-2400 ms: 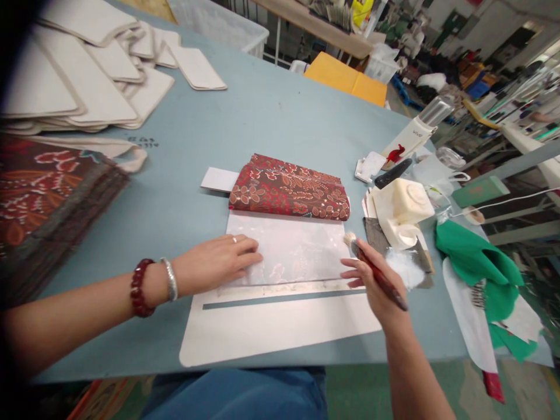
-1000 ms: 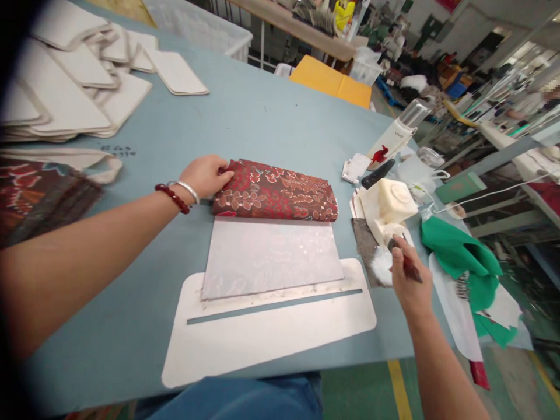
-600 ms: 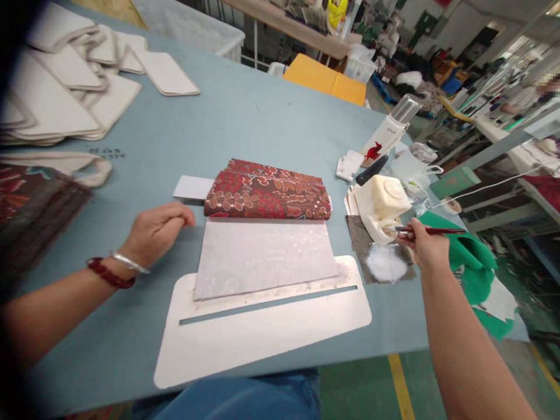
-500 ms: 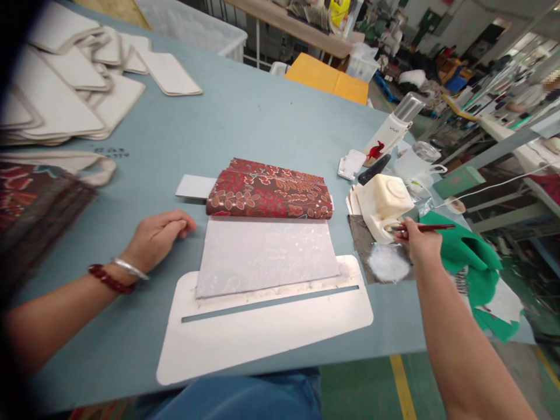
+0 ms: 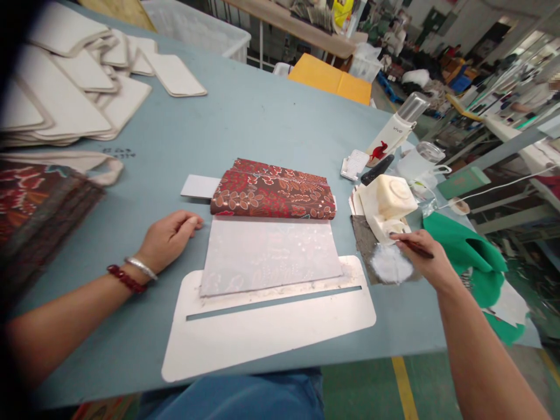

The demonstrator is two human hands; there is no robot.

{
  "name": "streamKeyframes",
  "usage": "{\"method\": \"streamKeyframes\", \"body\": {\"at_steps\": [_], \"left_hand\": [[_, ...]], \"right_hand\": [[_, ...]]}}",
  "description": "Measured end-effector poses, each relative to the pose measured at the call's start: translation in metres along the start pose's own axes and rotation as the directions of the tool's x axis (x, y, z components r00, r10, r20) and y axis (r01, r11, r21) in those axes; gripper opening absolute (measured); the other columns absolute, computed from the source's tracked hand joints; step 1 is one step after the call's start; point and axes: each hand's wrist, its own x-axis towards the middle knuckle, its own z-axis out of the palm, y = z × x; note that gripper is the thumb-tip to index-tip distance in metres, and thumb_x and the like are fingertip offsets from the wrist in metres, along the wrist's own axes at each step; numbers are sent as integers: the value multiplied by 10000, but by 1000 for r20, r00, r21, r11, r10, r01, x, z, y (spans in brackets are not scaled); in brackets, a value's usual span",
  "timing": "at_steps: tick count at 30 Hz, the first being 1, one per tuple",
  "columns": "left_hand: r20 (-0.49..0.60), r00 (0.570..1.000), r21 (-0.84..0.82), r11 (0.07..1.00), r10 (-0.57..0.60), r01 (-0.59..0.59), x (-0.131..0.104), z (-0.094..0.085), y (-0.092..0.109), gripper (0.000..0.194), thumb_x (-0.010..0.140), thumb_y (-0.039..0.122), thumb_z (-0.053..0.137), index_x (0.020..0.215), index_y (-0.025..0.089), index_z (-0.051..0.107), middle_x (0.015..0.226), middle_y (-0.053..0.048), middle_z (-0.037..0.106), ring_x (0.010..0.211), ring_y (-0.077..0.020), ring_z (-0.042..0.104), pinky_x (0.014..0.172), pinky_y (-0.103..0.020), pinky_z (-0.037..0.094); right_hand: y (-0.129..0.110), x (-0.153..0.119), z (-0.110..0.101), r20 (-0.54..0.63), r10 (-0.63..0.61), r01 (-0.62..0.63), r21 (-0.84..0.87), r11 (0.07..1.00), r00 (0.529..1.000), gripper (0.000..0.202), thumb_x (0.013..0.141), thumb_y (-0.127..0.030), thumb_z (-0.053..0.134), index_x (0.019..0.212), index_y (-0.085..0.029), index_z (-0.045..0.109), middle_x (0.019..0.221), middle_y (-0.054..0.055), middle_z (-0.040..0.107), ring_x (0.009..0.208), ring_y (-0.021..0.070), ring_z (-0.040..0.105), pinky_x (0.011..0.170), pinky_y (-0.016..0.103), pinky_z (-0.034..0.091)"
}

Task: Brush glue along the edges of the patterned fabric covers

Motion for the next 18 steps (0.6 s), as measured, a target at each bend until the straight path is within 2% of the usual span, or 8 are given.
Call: {"method": "streamKeyframes", "body": {"at_steps": [2, 5, 6, 8, 11, 13, 16, 18], "left_hand": [[-4, 1000, 3, 1000, -12, 12, 0, 0, 0, 325, 949, 449, 437, 955, 198, 642, 878, -44, 706, 763, -189, 627, 713, -279, 482], [-9, 1000, 30, 1000, 5, -5, 0, 0, 1, 324, 949, 447, 437, 964, 195, 641, 868, -46, 703, 757, -190, 620, 725, -290, 469], [-11, 1000, 40, 999, 13, -12, 0, 0, 1, 325, 949, 447, 436, 963, 194, 640, 869, -47, 703, 757, -191, 619, 726, -292, 465], [-16, 1000, 53, 998, 20, -19, 0, 0, 2, 327, 948, 447, 436, 963, 192, 640, 875, -50, 706, 761, -192, 620, 723, -292, 459], [-25, 1000, 41, 999, 4, -3, -1, 0, 2, 328, 939, 453, 452, 993, 191, 640, 889, -50, 714, 765, -193, 630, 716, -288, 464], [-23, 1000, 24, 1000, -10, 11, -1, 0, 2, 326, 931, 455, 462, 1015, 193, 638, 898, -49, 719, 769, -193, 639, 719, -289, 474], [-18, 1000, 20, 1000, -13, 14, -1, 1, 2, 320, 922, 452, 469, 1019, 198, 637, 906, -50, 723, 788, -197, 649, 741, -294, 486], [-20, 1000, 26, 1000, -13, 14, -1, 1, 1, 318, 917, 454, 476, 1022, 201, 639, 909, -50, 723, 802, -200, 653, 745, -293, 489]], "right_hand": [[3, -2, -8, 167, -55, 56, -1, 998, 984, 200, 629, -178, 870, 814, -189, 795, 914, 71, 694, 890, 190, 666, 858, 291, 518], [12, -3, -19, 219, -9, 5, 22, 1000, 976, 169, 614, -206, 884, 751, -177, 789, 892, 100, 701, 896, 225, 664, 867, 324, 510], [15, -4, -21, 198, 23, -26, 15, 1000, 980, 178, 614, -221, 884, 759, -177, 789, 897, 104, 708, 888, 227, 666, 853, 327, 513], [20, -7, -17, 39, 80, -83, 69, 994, 996, 226, 635, -260, 870, 835, -189, 791, 911, 100, 722, 837, 216, 673, 809, 333, 534], [29, -13, -2, -206, 183, -112, 315, 942, 961, 325, 650, -318, 850, 931, -178, 769, 863, 90, 728, 708, 203, 687, 728, 354, 586], [35, -17, 6, -199, 229, -129, 417, 900, 953, 377, 599, -337, 864, 910, -155, 753, 812, 82, 724, 646, 209, 695, 666, 363, 612], [46, -23, 6, -123, 268, -193, 428, 883, 955, 445, 519, -344, 889, 877, -127, 739, 760, 70, 714, 594, 202, 692, 587, 336, 626], [51, -25, 4, -96, 298, -238, 394, 888, 950, 450, 547, -397, 875, 869, -117, 731, 674, 41, 671, 576, 198, 684, 595, 342, 635]]}}
